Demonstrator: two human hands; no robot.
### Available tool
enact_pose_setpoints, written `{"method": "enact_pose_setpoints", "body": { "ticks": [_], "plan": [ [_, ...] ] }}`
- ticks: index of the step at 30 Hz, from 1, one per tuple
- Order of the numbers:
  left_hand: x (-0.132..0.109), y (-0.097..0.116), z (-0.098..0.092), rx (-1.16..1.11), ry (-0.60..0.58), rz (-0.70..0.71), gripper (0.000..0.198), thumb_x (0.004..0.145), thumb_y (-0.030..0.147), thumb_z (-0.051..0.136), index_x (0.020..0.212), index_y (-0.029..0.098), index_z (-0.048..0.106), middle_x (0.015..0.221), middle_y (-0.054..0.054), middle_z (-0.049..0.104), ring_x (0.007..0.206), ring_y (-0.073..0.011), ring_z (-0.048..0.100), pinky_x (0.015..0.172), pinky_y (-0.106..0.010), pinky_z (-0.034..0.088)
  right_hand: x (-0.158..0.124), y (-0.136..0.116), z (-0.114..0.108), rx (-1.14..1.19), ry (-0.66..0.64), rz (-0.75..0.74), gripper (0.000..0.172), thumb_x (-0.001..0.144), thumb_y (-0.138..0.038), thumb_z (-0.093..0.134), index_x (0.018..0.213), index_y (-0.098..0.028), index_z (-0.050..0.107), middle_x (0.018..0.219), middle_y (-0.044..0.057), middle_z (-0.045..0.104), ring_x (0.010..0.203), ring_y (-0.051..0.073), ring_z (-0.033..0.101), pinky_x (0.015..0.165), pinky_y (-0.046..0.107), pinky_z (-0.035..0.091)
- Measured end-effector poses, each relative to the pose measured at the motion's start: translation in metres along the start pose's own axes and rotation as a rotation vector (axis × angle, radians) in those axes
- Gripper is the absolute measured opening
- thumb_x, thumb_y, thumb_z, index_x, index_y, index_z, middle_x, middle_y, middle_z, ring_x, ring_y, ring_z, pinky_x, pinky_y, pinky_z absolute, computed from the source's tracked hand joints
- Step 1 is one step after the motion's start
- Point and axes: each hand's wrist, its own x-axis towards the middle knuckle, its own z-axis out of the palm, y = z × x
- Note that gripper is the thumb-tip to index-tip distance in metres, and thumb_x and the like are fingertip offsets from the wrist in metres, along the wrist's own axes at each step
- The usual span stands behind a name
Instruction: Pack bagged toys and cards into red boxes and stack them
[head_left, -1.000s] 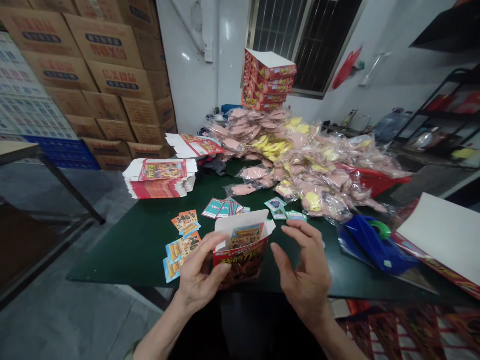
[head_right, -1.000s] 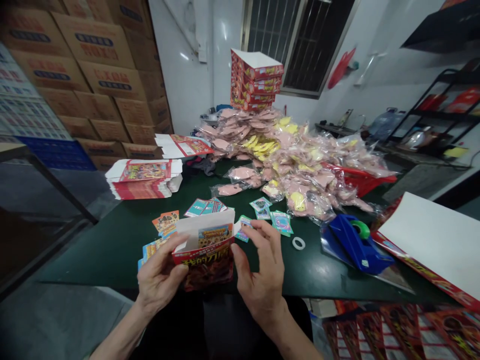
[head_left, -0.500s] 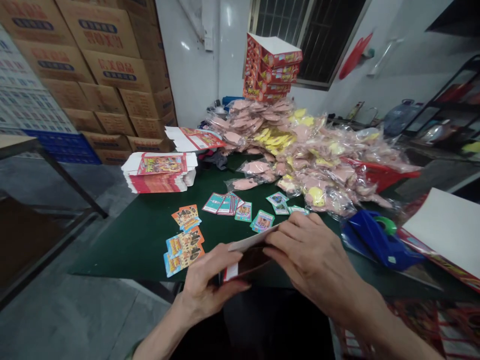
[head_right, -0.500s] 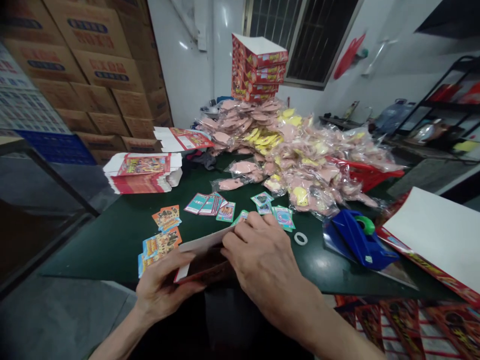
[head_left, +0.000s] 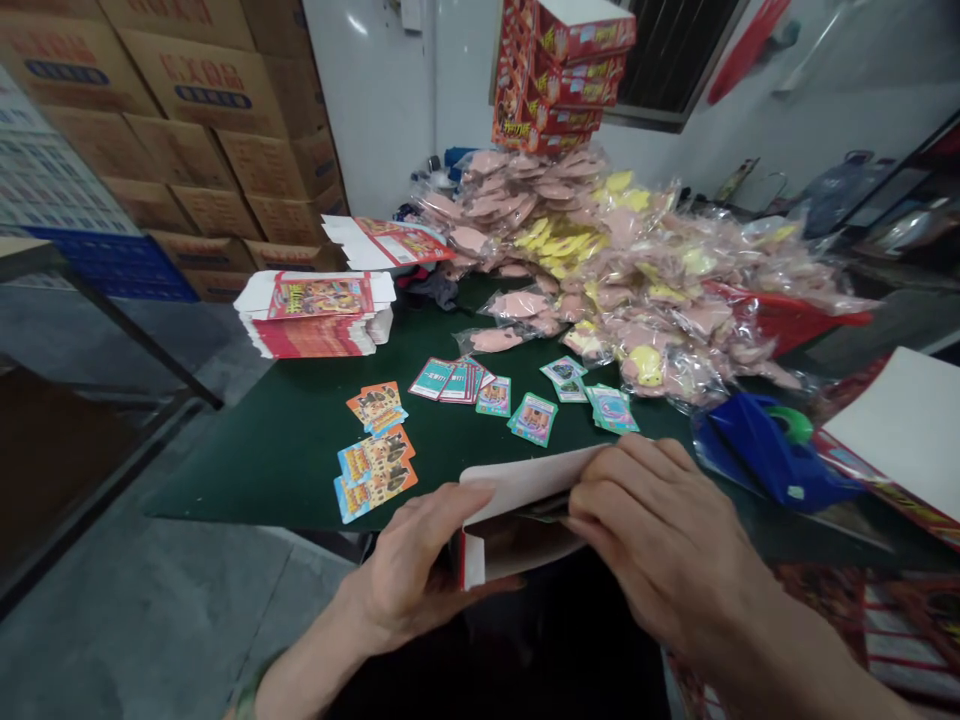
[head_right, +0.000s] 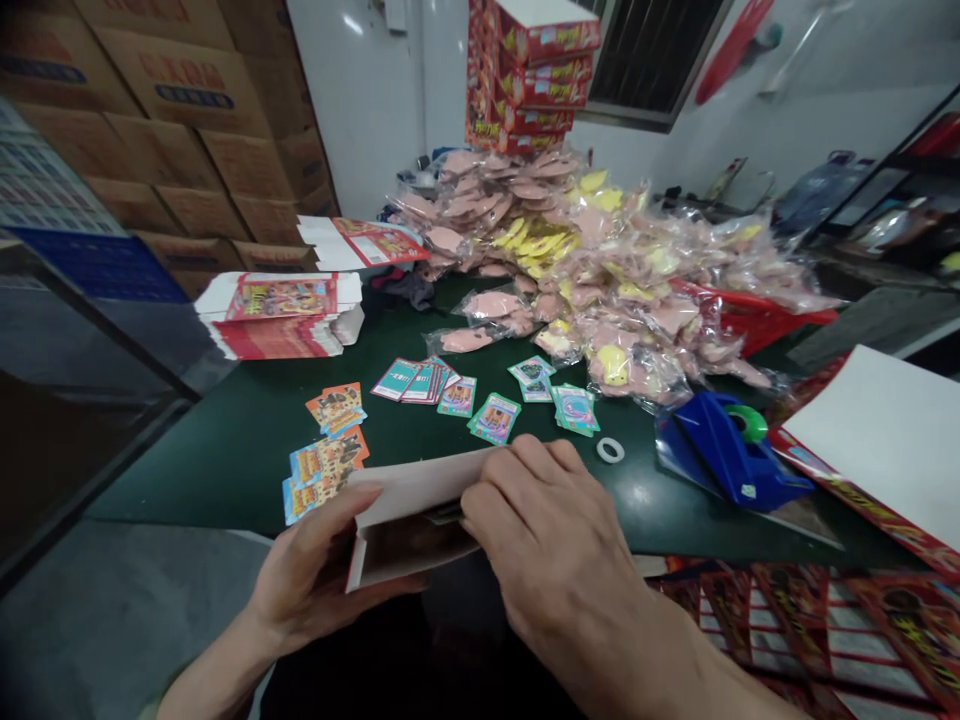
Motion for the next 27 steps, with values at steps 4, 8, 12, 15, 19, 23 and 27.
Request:
{"method": "enact_pose_setpoints", "body": {
  "ticks": [4, 8, 12, 15, 19, 23, 27],
  "plan": [
    [0.003, 0.001, 0.000, -0.051, -0.036, 0.014, 0.074, 0.080, 0.036, 0.064, 0.142, 0.018, 0.027, 0.104, -0.008, 0.069, 0.094, -0.0178, 0.067, 0.077, -0.024, 0.056, -0.012, 0.000, -0.001, -0.128, 0.065, -0.085, 0.016, 0.087, -0.010, 0.046, 0.081, -0.020, 0.057, 0.086, 0.003, 0.061, 0.076, 0.018, 0.046, 0.067, 0.033, 0.028],
    [0.007, 0.000, 0.002, -0.053, -0.015, -0.005, 0.072, 0.081, 0.038, 0.063, 0.141, 0.019, 0.028, 0.101, -0.008, 0.070, 0.088, -0.0174, 0.069, 0.068, -0.023, 0.057, -0.012, -0.009, -0.007, -0.236, 0.051, -0.083, 0.021, 0.089, -0.010, 0.040, 0.085, -0.018, 0.059, 0.103, 0.007, 0.064, 0.084, 0.023, 0.049, 0.069, 0.035, 0.030],
    [0.007, 0.001, 0.002, -0.023, -0.009, 0.028, 0.068, 0.081, 0.036, 0.063, 0.138, 0.017, 0.032, 0.097, -0.008, 0.070, 0.086, -0.0181, 0.069, 0.070, -0.025, 0.058, -0.001, -0.015, -0.013, -0.180, 0.029, -0.024, 0.024, 0.090, -0.012, 0.040, 0.075, -0.018, 0.057, 0.082, 0.004, 0.065, 0.075, 0.020, 0.048, 0.063, 0.033, 0.027],
    [0.005, 0.003, 0.002, -0.049, 0.003, 0.046, 0.064, 0.081, 0.035, 0.063, 0.137, 0.019, 0.035, 0.093, -0.007, 0.069, 0.079, -0.0159, 0.068, 0.064, -0.023, 0.057, 0.004, -0.013, -0.012, -0.131, 0.020, -0.008, 0.022, 0.092, -0.014, 0.040, 0.078, -0.018, 0.057, 0.071, 0.002, 0.061, 0.068, 0.017, 0.045, 0.062, 0.032, 0.026],
    [0.003, 0.003, 0.002, -0.050, 0.012, 0.060, 0.066, 0.079, 0.037, 0.065, 0.135, 0.019, 0.037, 0.095, -0.009, 0.069, 0.082, -0.0179, 0.069, 0.065, -0.025, 0.058, 0.006, -0.009, -0.014, -0.056, 0.008, -0.034, 0.018, 0.092, -0.013, 0.042, 0.084, -0.019, 0.057, 0.072, 0.000, 0.061, 0.068, 0.016, 0.046, 0.061, 0.032, 0.027],
    [0.004, 0.001, 0.004, -0.062, 0.005, 0.045, 0.072, 0.076, 0.037, 0.068, 0.137, 0.020, 0.034, 0.099, -0.009, 0.071, 0.084, -0.0191, 0.069, 0.071, -0.027, 0.059, 0.007, -0.012, -0.026, 0.012, 0.010, -0.156, 0.020, 0.093, -0.015, 0.039, 0.087, -0.019, 0.058, 0.082, 0.003, 0.065, 0.075, 0.018, 0.049, 0.065, 0.034, 0.035],
    [0.007, 0.001, 0.004, -0.045, 0.024, 0.051, 0.076, 0.076, 0.034, 0.069, 0.140, 0.018, 0.031, 0.105, -0.010, 0.070, 0.088, -0.0194, 0.069, 0.076, -0.027, 0.058, 0.007, -0.020, -0.026, -0.108, 0.041, -0.239, 0.024, 0.092, -0.014, 0.036, 0.096, -0.016, 0.060, 0.085, 0.008, 0.065, 0.078, 0.021, 0.049, 0.064, 0.035, 0.040]
  ]
}}
